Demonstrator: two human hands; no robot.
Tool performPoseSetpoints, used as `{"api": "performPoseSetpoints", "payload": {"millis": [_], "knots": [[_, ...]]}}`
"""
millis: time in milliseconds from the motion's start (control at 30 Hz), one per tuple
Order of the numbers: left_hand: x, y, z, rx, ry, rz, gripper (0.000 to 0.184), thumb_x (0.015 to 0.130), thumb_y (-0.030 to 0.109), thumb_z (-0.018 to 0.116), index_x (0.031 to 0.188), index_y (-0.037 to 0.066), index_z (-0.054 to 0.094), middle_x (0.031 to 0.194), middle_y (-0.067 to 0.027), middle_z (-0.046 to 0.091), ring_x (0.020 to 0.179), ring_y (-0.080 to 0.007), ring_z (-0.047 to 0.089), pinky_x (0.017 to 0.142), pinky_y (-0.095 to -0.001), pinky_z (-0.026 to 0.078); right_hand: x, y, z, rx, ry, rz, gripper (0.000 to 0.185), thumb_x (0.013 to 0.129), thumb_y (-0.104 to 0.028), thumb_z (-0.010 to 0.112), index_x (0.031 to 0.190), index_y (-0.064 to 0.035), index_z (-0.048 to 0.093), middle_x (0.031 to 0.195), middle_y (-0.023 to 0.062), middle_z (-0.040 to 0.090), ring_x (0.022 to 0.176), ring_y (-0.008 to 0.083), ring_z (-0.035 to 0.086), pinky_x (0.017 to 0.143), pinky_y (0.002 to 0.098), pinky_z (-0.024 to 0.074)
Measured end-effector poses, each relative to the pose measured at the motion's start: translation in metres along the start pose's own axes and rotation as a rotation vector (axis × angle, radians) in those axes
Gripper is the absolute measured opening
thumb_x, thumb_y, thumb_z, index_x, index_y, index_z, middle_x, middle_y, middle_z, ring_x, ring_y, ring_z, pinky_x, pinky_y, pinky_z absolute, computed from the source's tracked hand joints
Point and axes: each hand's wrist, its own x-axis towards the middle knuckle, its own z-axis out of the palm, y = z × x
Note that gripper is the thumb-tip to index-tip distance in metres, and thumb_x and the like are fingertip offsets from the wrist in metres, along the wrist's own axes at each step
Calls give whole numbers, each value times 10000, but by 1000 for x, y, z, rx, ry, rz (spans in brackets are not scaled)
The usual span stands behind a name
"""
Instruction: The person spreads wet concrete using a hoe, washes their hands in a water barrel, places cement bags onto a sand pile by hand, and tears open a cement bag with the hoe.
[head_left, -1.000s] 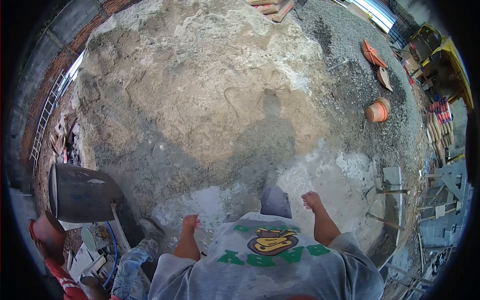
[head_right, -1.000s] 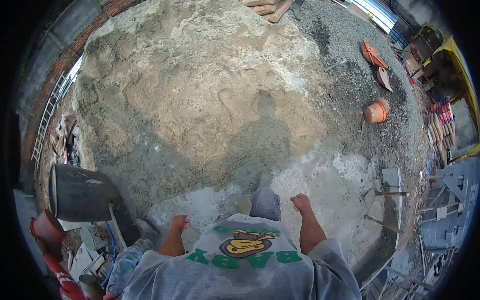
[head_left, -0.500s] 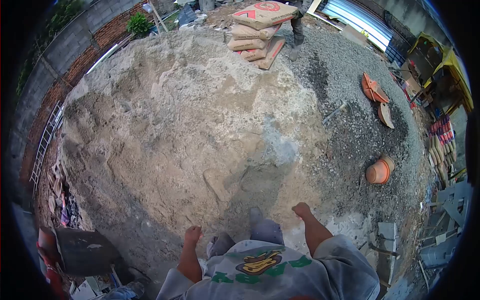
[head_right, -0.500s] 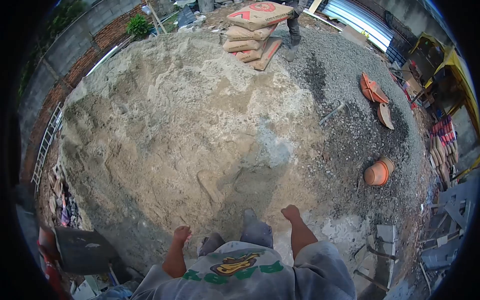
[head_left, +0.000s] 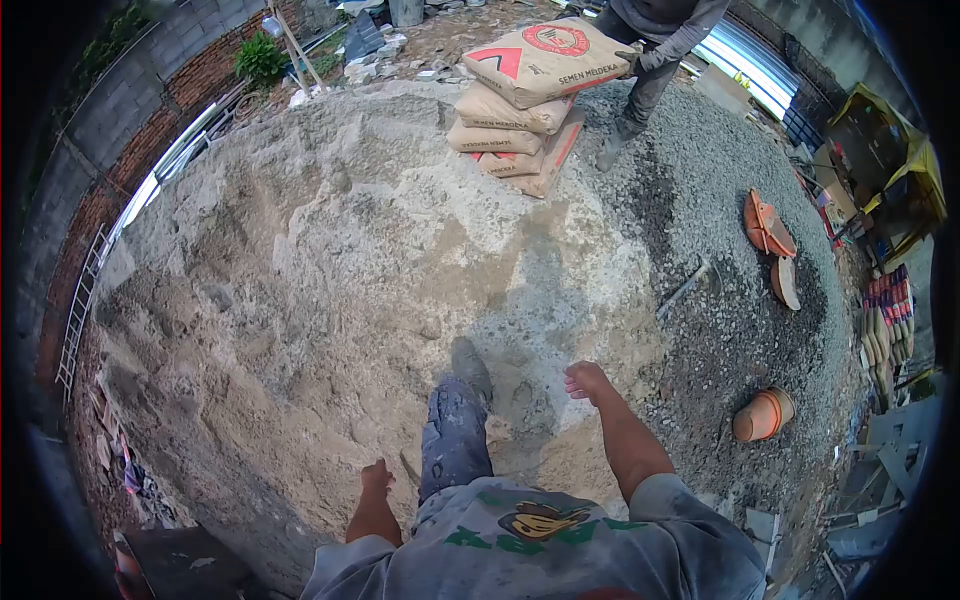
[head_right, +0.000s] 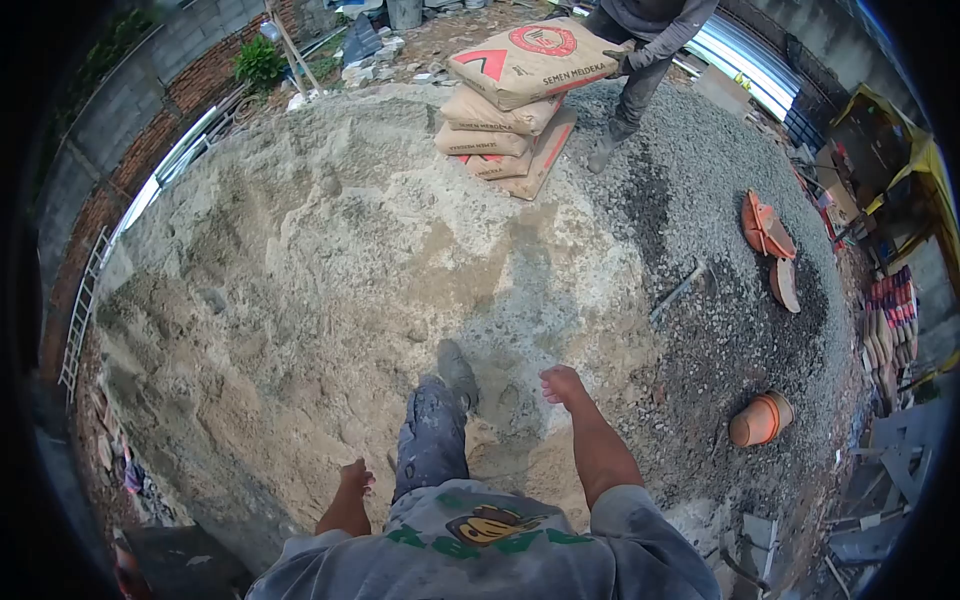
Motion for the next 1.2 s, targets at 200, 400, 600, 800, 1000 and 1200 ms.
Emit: {"api": "performPoseSetpoints", "payload": {"millis": [200,400,600,800,1000,1200], "knots": [[-11,251,44,-37,-48,165,343,872,336,476,824,7,559,655,-93,589,502,-179,565,397,-296,414,36,-61,-67,-617,46,472,285,761,-252,649,699,20,588,604,104,572,448,197,550,407,350,456],[-92,569,72,-285,-160,549,427,867,418,545,1013,16,535,759,-56,569,628,-135,575,473,-239,393,48,-268,-60,-316,210,32,271,775,-239,619,919,-11,587,753,79,600,569,160,579,460,299,472],[-116,702,133,-368,-347,498,679,864,585,416,1276,45,406,1137,-155,546,984,-246,554,786,-414,420,126,-416,-82,-168,198,-75,287,773,-252,615,967,-43,582,782,51,604,636,142,589,537,286,483],[-74,764,222,-426,-366,323,759,869,620,350,1370,53,298,1281,-190,462,1132,-308,485,922,-491,356,258,-527,-131,-5,120,-35,401,846,-337,550,1094,-24,516,892,89,596,735,196,593,651,330,500],[-49,950,329,-287,-253,414,746,834,636,410,1339,90,346,1224,-153,491,1078,-260,487,860,-455,388,406,-585,-172,711,221,28,590,907,-469,400,1237,18,363,1068,176,519,944,304,537,800,421,468],[-34,1117,413,-344,-128,500,713,793,649,476,1241,95,453,1072,-70,533,945,-196,493,768,-411,415,391,-644,-151,715,80,271,687,894,-588,297,1241,1,367,1153,192,485,987,314,521,856,431,442]]}}
